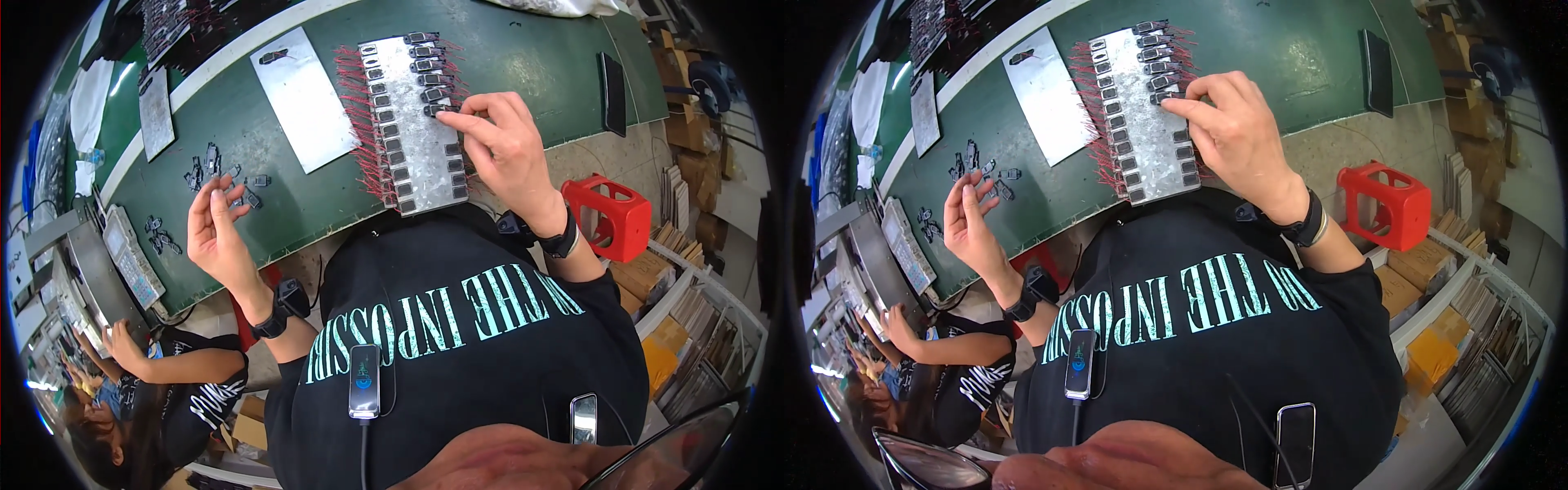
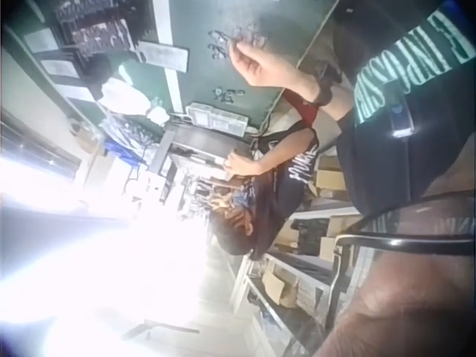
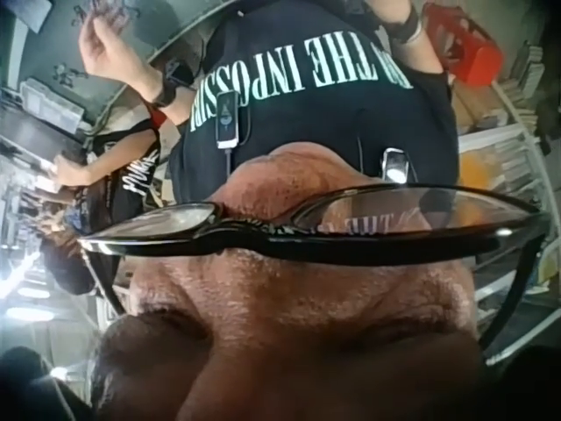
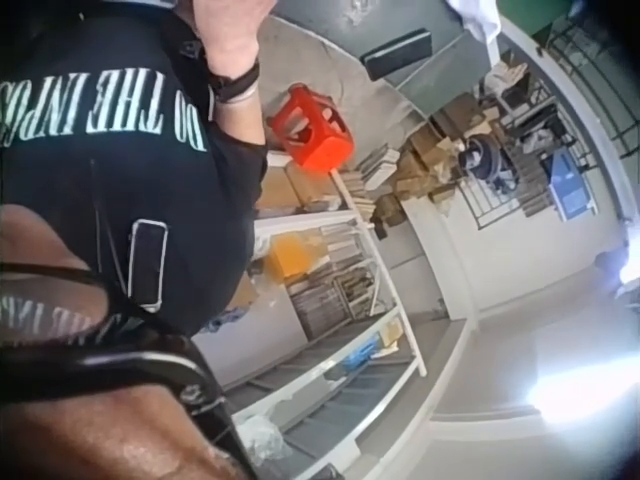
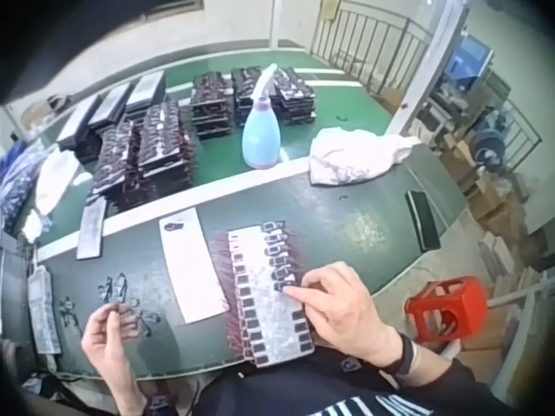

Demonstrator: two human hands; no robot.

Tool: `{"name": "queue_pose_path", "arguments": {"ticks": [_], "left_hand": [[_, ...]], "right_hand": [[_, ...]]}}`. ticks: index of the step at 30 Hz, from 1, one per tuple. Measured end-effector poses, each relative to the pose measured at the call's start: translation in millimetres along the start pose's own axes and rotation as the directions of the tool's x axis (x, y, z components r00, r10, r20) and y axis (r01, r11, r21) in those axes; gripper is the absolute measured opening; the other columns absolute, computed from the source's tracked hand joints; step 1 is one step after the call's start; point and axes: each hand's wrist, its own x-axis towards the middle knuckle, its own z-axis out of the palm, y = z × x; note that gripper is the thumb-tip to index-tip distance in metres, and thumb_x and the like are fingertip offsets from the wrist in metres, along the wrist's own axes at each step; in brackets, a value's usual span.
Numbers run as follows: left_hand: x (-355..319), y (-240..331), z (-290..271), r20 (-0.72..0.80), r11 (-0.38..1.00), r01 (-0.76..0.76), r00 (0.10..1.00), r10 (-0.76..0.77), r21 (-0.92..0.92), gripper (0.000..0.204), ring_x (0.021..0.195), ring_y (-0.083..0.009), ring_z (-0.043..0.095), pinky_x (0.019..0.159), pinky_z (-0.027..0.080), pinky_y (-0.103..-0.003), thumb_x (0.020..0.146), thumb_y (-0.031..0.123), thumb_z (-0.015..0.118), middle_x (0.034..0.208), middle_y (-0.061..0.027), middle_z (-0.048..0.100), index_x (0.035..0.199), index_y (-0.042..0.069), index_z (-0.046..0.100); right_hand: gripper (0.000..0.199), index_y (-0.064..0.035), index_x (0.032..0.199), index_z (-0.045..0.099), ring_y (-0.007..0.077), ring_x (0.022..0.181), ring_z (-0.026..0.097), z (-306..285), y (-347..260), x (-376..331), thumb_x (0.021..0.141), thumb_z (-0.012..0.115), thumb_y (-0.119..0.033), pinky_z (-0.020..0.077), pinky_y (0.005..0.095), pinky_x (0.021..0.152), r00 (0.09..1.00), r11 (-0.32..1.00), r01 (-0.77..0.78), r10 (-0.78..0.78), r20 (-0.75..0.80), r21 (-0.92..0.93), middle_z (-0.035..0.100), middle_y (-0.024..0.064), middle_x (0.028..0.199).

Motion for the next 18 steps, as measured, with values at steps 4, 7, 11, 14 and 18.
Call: {"name": "queue_pose_path", "arguments": {"ticks": [4, 7, 11, 14, 18], "left_hand": [[-4.3, -3.0, -16.4, -0.066, 0.998, 0.021, 0.998, -0.016, 0.067, 0.021, 0.081, -0.0154, 0.07, 0.064, 0.056, -0.024, 0.1, 0.009, 0.059, 0.102, -0.0156, 0.073, 0.114, -0.006, 0.066], [-0.8, -19.9, -27.6, -0.004, 0.959, -0.018, 1.0, 0.02, 0.284, 0.017, 0.074, -0.0127, 0.068, 0.062, 0.053, -0.026, 0.096, 0.008, 0.063, 0.096, -0.0094, 0.074, 0.111, 0.001, 0.07], [-7.7, -11.6, -23.3, 0.267, 0.711, -0.319, 0.945, 0.188, 0.626, 0.017, 0.077, -0.0197, 0.067, 0.067, 0.054, -0.031, 0.089, 0.009, 0.07, 0.093, -0.0048, 0.069, 0.105, 0.008, 0.073], [-5.1, -10.8, -5.5, 0.392, 0.57, -0.47, 0.882, 0.263, 0.674, 0.017, 0.083, -0.0234, 0.065, 0.069, 0.054, -0.034, 0.087, 0.01, 0.07, 0.095, -0.0046, 0.066, 0.104, 0.009, 0.073], [6.6, -0.4, 7.3, 0.555, 0.435, -0.616, 0.785, 0.275, 0.657, 0.017, 0.088, -0.0246, 0.063, 0.071, 0.054, -0.037, 0.086, 0.01, 0.07, 0.098, -0.0046, 0.063, 0.103, 0.011, 0.073]], "right_hand": [[0.027, -0.0058, 0.105, 0.072, 0.0283, 0.093, 0.059, -3.4, -4.4, 11.1, 0.082, 0.065, 0.005, 0.0478, 0.0365, 0.083, 0.999, 0.999, -0.001, 0.003, 0.046, -0.039, 0.064, 0.0101, 0.099], [0.025, -0.0056, 0.106, 0.072, 0.0279, 0.096, 0.059, -14.7, -11.7, 5.3, 0.083, 0.067, 0.003, 0.0475, 0.0368, 0.083, 0.997, 0.994, -0.075, 0.075, -0.005, -0.074, 0.065, 0.0102, 0.099], [0.025, -0.0056, 0.107, 0.072, 0.0269, 0.096, 0.059, -22.4, -13.7, -7.3, 0.083, 0.07, 0.001, 0.0472, 0.0367, 0.083, 0.984, 0.994, -0.093, 0.102, 0.146, -0.065, 0.065, 0.0096, 0.098], [0.023, -0.0049, 0.103, 0.071, 0.0259, 0.095, 0.059, -21.8, -13.6, -13.0, 0.081, 0.073, 0.0, 0.0468, 0.037, 0.082, 0.988, 0.997, -0.031, 0.043, 0.149, -0.077, 0.064, 0.0089, 0.098], [0.02, -0.0032, 0.099, 0.069, 0.0254, 0.096, 0.059, -26.2, -16.1, -9.9, 0.08, 0.073, 0.001, 0.0463, 0.0374, 0.083, 0.985, 0.994, -0.002, 0.021, 0.169, -0.109, 0.064, 0.0086, 0.098]]}}
